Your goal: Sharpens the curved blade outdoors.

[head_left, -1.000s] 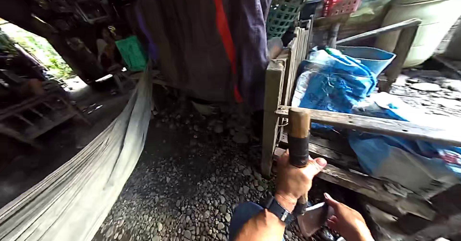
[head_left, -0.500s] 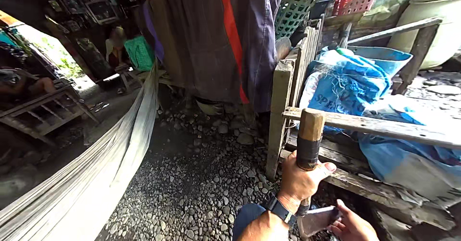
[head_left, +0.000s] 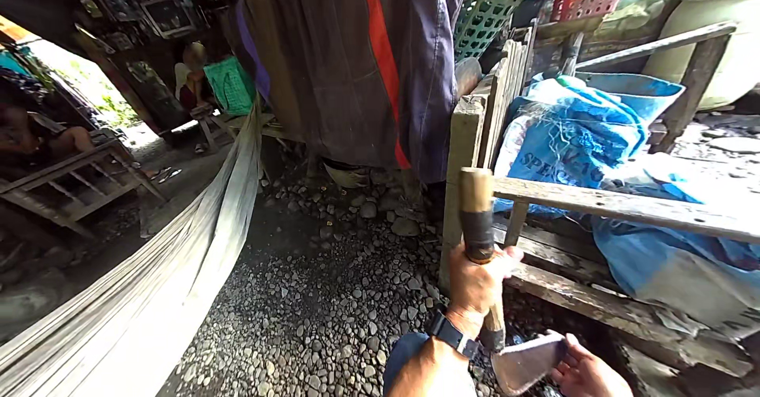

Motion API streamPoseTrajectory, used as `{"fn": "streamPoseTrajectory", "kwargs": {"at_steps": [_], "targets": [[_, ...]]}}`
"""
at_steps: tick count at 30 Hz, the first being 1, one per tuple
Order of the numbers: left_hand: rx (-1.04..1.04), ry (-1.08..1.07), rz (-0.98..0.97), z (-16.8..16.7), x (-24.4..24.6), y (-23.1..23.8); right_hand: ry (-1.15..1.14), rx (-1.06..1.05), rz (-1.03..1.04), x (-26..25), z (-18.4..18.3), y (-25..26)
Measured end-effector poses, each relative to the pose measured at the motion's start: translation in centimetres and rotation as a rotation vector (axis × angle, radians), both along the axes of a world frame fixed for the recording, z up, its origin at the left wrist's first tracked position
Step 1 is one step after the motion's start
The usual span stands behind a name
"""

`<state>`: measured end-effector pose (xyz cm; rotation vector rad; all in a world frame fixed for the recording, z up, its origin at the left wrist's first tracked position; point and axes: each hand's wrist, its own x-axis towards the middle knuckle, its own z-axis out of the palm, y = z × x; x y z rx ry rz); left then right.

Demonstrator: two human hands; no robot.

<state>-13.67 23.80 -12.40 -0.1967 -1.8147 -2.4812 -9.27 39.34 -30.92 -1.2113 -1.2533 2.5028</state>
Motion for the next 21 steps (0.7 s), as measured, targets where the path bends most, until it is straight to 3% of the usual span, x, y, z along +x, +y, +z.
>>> {"fn": "streamPoseTrajectory", "kwargs": {"at_steps": [3, 7, 16, 21], "targets": [[0.138, -0.143, 0.099, 0.8, -1.0, -1.0, 0.371, -0.285, -0.085, 0.3, 0.0, 0.9], [0.245, -0.281, 0.203, 0.8, -2.2, -1.8, 0.537, -0.43, -0.205, -0.4, 1.3, 0.8], [0.202, -0.268, 0.257, 1.3, -2.2, -1.8, 0.377, -0.524, -0.392, -0.8, 4.7, -0.6], [0.197, -0.214, 0.225, 0.5, -2.7, -1.9, 0.424, -0.614, -0.409, -1.1, 4.1, 0.0]]}}
